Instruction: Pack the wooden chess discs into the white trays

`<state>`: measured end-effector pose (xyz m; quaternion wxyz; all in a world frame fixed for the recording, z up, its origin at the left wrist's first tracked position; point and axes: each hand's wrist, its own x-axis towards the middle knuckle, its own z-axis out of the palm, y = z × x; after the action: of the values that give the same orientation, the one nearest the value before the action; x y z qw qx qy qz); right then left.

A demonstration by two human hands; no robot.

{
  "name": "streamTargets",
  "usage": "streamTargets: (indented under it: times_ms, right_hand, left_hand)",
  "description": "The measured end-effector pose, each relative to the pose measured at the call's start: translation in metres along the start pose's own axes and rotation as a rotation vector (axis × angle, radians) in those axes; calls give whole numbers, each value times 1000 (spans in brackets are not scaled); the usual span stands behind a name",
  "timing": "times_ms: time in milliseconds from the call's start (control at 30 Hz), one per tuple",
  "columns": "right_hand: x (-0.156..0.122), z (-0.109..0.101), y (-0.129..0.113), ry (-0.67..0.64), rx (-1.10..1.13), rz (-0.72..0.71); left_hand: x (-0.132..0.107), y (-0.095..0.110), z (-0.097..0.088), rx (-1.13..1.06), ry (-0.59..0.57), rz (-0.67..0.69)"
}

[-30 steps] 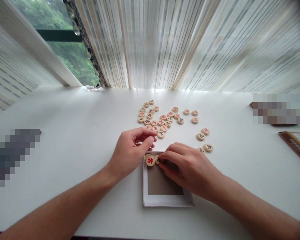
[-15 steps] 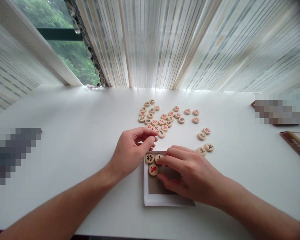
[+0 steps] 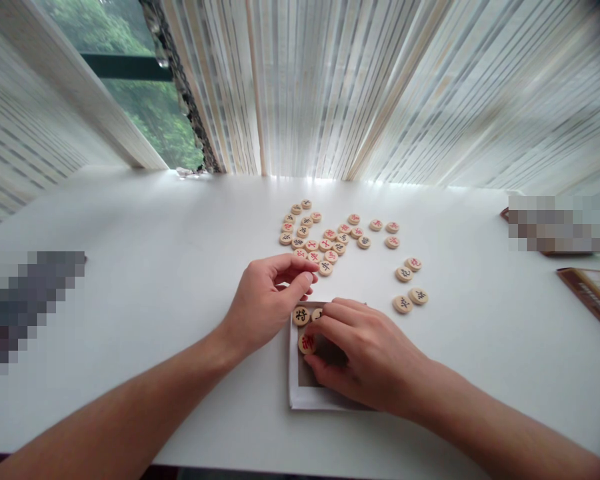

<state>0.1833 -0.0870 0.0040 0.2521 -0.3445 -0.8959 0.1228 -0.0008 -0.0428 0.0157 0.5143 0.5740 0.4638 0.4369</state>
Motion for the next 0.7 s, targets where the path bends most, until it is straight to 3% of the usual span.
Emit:
streamTargets:
  times_ms: [333, 700]
  right_hand:
    - [7, 1, -1, 164, 5, 101]
    - [10, 6, 1, 126, -52, 141]
  left_hand:
    - [1, 0, 1, -12, 0, 1]
    - [0, 2, 1, 23, -4, 16]
